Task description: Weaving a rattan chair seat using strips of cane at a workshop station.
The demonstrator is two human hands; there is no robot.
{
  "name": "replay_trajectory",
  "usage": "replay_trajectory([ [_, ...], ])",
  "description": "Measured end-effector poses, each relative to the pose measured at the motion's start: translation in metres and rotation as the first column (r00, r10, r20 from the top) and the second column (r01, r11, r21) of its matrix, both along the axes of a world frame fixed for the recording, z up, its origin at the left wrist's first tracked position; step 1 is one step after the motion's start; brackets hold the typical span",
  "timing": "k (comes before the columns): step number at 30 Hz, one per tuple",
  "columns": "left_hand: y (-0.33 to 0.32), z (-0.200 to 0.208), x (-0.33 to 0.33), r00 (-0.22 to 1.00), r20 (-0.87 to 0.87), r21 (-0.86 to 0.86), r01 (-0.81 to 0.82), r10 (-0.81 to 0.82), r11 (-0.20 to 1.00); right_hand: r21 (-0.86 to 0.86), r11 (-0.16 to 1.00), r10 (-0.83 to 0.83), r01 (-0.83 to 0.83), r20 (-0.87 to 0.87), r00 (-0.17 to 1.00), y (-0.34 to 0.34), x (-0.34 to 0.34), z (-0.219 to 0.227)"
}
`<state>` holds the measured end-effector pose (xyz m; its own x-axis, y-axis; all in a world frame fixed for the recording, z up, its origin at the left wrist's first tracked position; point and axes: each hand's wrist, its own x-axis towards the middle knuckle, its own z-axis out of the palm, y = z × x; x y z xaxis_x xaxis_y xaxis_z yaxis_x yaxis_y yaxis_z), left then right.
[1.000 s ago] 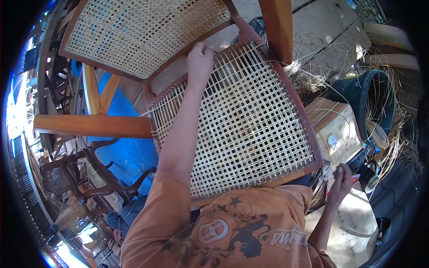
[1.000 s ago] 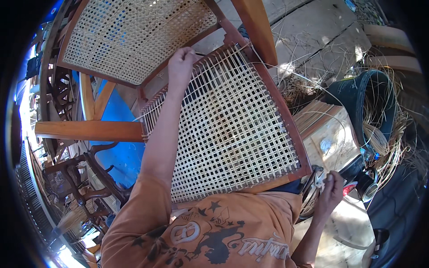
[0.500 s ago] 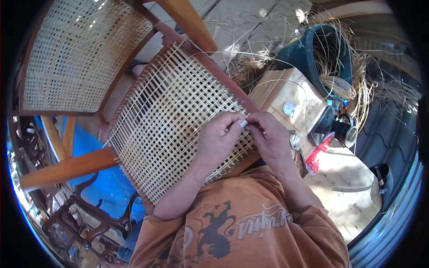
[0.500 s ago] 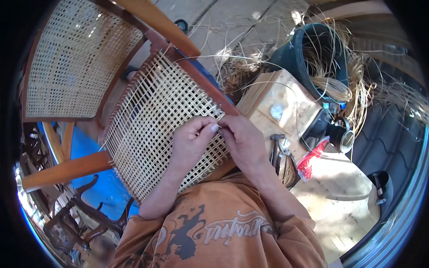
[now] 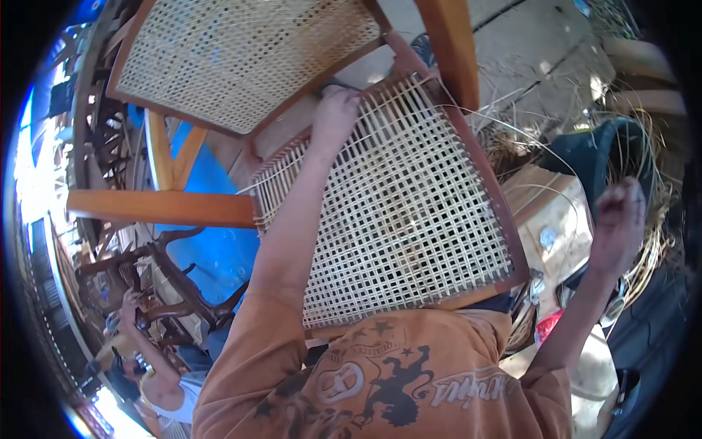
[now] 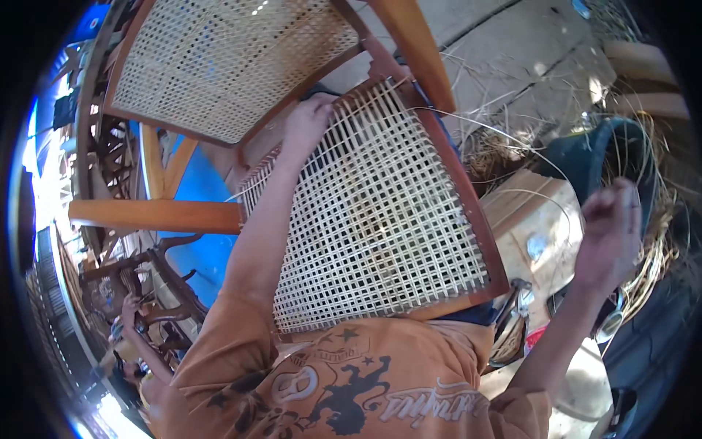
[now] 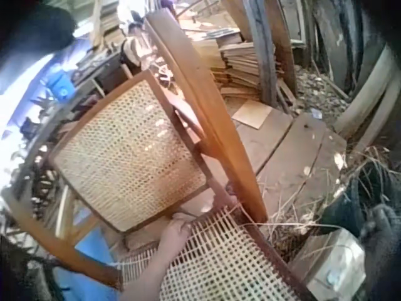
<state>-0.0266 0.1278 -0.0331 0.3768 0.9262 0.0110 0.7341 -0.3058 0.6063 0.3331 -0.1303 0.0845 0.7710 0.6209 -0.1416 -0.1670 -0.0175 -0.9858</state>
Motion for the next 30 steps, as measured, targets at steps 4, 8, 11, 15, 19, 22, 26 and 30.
replay_trajectory([
  [4, 0.011, -0.022, 0.013, 0.992, -0.120, 0.086, 0.052, -0.042, 0.995, -0.264, 0.941, 0.228, -0.213, 0.027, 0.973, 0.004, -0.085, -0.009],
  [8, 0.015, -0.024, 0.021, 0.988, -0.147, 0.018, -0.038, 0.040, 0.999, -0.288, 0.870, 0.406, -0.400, -0.040, 0.913, 0.006, -0.130, -0.017],
  [11, 0.023, -0.032, 0.022, 0.983, -0.179, 0.096, 0.055, -0.037, 0.994, -0.356, 0.823, 0.456, -0.443, -0.050, 0.888, 0.002, -0.134, -0.021],
  [15, 0.012, -0.038, 0.026, 0.993, -0.095, 0.214, 0.093, -0.074, 0.972, -0.323, 0.823, 0.459, -0.467, -0.108, 0.882, 0.014, -0.130, -0.016],
  [19, 0.004, -0.042, 0.025, 0.996, 0.004, 0.258, -0.082, 0.084, 0.963, -0.367, 0.762, 0.577, -0.534, 0.011, 0.816, 0.050, -0.136, -0.007],
  [22, 0.025, -0.009, 0.026, 0.866, 0.369, 0.066, -0.387, 0.338, 0.920, -0.410, 0.645, 0.754, -0.644, 0.203, 0.625, 0.094, -0.150, -0.020],
  [26, 0.058, 0.012, 0.013, 0.848, 0.384, 0.153, -0.449, 0.366, 0.880, -0.582, 0.531, 0.847, -0.616, 0.365, 0.386, 0.179, -0.167, -0.079],
  [30, 0.054, -0.016, -0.041, 0.849, 0.143, 0.313, -0.526, 0.509, 0.790, -0.709, 0.499, 0.867, -0.499, 0.406, 0.290, 0.230, -0.196, -0.116],
])
